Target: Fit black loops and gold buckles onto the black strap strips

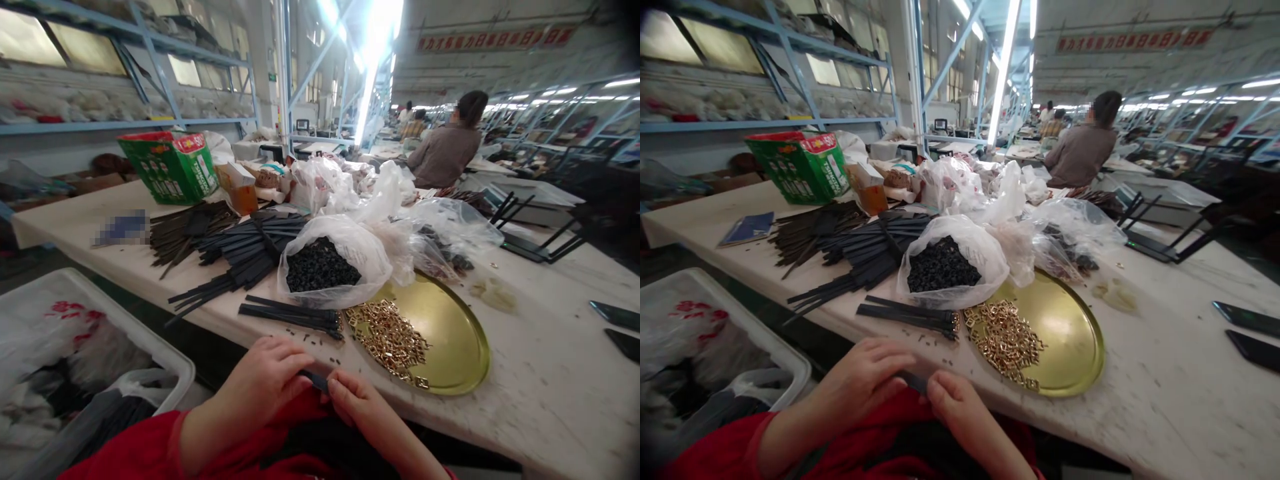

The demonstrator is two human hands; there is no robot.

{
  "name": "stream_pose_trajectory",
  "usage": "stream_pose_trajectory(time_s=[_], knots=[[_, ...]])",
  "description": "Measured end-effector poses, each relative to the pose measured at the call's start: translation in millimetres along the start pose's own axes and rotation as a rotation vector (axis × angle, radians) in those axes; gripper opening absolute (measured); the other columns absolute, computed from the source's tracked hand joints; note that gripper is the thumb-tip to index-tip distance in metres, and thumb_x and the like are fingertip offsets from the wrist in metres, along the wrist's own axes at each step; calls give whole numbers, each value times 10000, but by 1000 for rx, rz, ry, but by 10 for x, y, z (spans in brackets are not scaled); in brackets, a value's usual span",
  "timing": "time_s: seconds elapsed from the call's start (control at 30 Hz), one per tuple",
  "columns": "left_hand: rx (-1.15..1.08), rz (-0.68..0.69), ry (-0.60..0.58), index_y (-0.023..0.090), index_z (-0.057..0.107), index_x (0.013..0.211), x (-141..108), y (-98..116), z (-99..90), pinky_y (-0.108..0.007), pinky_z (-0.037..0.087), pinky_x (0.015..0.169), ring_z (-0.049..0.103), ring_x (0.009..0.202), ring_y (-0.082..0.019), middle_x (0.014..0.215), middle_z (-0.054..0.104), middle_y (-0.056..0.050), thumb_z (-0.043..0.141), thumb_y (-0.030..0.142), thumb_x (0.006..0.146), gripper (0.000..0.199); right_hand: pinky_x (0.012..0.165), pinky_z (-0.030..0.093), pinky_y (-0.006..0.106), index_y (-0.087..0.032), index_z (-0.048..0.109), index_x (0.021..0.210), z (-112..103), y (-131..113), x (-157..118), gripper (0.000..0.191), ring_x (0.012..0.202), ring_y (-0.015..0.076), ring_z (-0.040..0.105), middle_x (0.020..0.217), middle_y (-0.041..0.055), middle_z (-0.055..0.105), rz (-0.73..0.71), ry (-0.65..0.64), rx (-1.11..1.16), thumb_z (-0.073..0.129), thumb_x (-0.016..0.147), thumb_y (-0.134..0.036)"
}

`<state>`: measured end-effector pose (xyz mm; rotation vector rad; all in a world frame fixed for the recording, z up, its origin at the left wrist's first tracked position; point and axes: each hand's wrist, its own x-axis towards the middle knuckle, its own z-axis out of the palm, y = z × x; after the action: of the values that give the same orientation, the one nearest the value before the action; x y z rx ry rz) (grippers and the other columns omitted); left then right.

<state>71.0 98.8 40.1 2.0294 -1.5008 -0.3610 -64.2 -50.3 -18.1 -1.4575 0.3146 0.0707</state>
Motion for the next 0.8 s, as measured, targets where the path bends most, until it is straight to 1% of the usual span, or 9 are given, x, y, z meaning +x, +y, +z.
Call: stream_pose_trajectory(time_s=[0.1,0.17,0.27,0.37,0.4,0.5,0.6,0.7,0.8], knots=[[-155,-146,-300,193,632,786,4,1,76,-244,412,634,583,700,-177,759,659,-28,467,262,847,188,477,253,215,-172,483,622,-80,-31,25,432,518,86,337,539,-50,383,-66,66,-193,467,800,-566],[-385,-309,-382,181,574,734,33,-34,148,-206,370,504,547,564,-142,641,620,-1,443,284,838,196,512,308,218,-175,499,643,-196,-92,115,373,561,103,402,577,-35,440,-125,150,-308,463,827,-498],[-748,-510,-299,176,494,771,155,-107,207,-178,290,396,440,397,-98,507,545,42,451,365,788,195,568,394,233,-182,556,856,-473,-270,366,263,634,135,506,688,-4,556,-238,325,-505,409,876,-399],[-956,-600,-125,168,463,790,337,-170,191,-164,236,372,387,345,-69,479,539,47,479,431,733,269,742,439,266,-168,556,998,-769,-481,757,229,841,170,577,910,60,632,-315,536,-921,385,893,-280],[-993,-614,-86,165,462,795,394,-189,178,-162,230,372,389,345,-63,488,551,41,488,436,719,283,799,426,275,-159,560,1004,-845,-534,912,223,907,179,572,967,79,629,-316,557,-991,385,890,-238],[-1048,-650,-28,156,464,836,520,-256,148,-158,235,370,396,346,-56,520,574,30,494,427,703,303,832,404,295,-145,583,982,-978,-594,1382,203,946,202,570,1005,108,620,-278,553,-1109,421,861,-164],[-1059,-678,-15,151,468,865,581,-353,154,-152,238,370,408,353,-53,543,588,24,474,408,728,291,728,410,318,-135,611,871,-1021,-525,1742,128,830,232,596,888,124,630,-200,548,-1192,499,810,-153],[-1060,-705,-25,144,477,863,619,-439,179,-152,240,369,411,356,-52,548,592,20,458,387,737,275,660,386,309,-150,606,783,-1054,-427,1918,80,765,232,592,813,105,620,-154,541,-1235,527,786,-159],[-1059,-709,-27,141,481,842,659,-460,193,-157,246,370,407,356,-51,544,586,22,455,369,728,257,643,363,290,-172,596,793,-1086,-374,1961,62,751,205,576,826,76,607,-154,538,-1231,540,786,-198]])
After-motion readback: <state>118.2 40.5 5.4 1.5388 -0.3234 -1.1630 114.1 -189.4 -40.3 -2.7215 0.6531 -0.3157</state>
